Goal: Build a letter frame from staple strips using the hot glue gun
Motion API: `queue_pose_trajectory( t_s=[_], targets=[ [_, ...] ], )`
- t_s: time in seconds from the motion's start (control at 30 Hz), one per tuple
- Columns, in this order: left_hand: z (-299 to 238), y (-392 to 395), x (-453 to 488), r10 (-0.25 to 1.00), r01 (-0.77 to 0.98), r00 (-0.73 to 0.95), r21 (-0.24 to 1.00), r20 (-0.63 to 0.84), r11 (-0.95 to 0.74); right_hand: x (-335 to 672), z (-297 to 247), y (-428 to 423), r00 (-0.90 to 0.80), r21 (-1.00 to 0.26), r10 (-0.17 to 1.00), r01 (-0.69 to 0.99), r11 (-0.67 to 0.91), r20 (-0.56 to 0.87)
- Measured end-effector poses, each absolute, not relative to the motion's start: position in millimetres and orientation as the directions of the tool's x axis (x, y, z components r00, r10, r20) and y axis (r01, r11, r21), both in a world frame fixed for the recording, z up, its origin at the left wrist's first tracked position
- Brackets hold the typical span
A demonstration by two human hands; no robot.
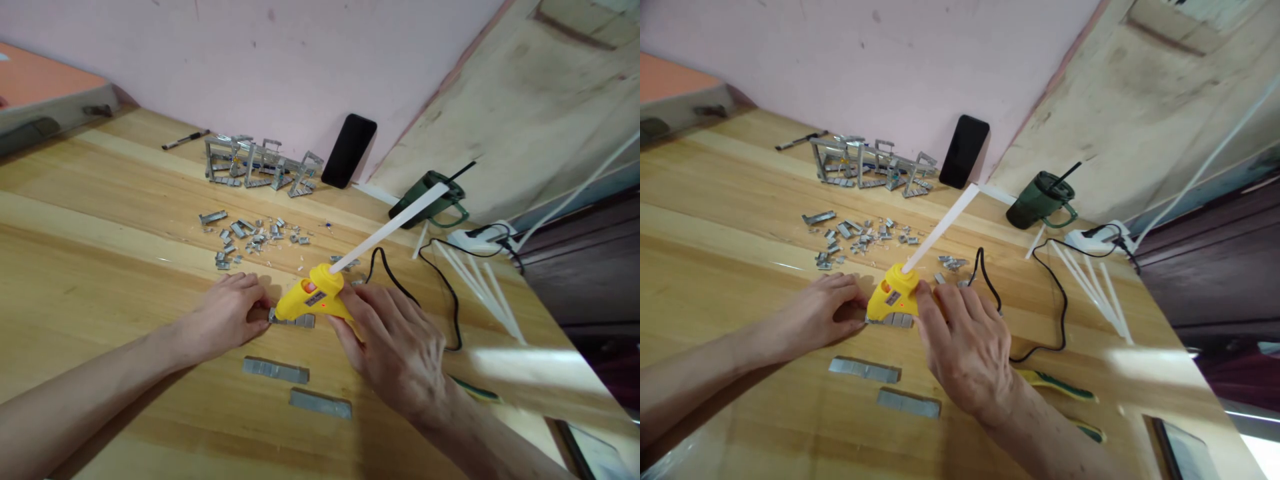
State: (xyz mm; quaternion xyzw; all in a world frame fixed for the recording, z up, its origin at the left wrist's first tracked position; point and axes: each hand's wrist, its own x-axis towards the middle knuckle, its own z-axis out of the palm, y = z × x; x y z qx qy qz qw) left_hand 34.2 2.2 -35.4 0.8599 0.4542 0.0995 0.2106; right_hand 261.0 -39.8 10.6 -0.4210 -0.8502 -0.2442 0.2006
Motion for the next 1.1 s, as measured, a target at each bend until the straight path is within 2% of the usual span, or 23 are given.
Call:
queue_pose_trajectory(
  t_s=[1.1],
  targets=[
    [-38.5, 3.1, 33.8, 0.818, 0.732, 0.575, 0.446, -0.002, -0.514, 259.5, 7.8, -35.9, -0.546, 0.238, 0.638, 0.829, 0.506, 0.542]
  ],
)
